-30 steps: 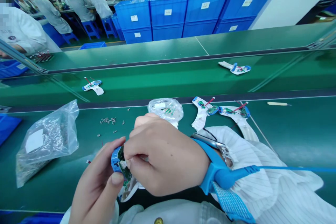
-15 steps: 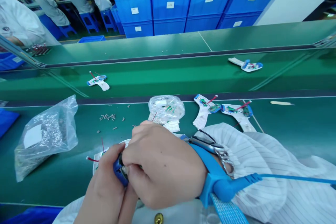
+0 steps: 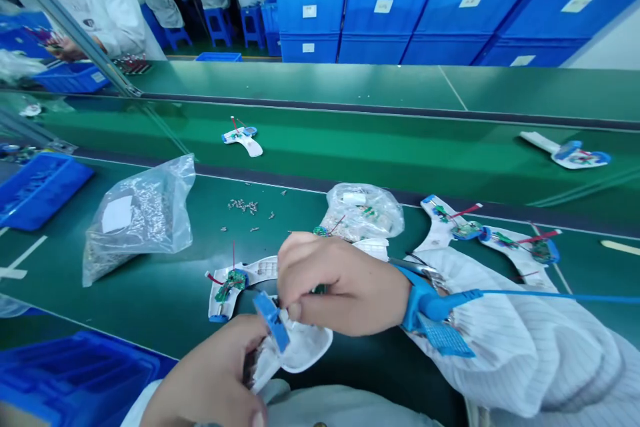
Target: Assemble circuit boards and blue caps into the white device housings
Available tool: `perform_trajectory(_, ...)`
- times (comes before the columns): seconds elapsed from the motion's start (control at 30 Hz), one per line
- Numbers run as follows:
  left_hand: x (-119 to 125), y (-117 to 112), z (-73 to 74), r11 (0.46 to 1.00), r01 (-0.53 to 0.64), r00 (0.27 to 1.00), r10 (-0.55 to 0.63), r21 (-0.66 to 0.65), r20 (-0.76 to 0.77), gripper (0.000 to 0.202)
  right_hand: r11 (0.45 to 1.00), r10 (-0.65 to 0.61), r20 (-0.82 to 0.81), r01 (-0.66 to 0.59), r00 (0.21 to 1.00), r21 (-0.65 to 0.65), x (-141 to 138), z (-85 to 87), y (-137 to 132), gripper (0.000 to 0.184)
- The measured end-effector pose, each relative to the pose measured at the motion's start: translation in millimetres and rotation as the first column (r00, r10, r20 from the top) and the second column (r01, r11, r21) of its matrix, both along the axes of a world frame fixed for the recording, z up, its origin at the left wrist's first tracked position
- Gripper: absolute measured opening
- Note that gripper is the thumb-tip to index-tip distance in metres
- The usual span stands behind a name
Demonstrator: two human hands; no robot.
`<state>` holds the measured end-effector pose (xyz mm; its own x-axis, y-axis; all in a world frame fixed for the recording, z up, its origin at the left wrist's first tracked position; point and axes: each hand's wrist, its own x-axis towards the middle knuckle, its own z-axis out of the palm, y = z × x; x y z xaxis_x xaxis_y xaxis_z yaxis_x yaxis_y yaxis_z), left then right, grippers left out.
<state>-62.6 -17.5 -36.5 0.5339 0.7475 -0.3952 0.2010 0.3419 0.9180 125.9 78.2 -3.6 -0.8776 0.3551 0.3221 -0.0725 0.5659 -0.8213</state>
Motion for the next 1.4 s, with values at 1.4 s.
perform_trajectory(1.4,-62.0,-29.2,-61.1,0.735,-0.672,0.740,0.670,-0.085,-0.053,0.044,0.907,-0.344,0.579,0.102,0.739,0.409,-168.9,-98.0,151.9,0.028)
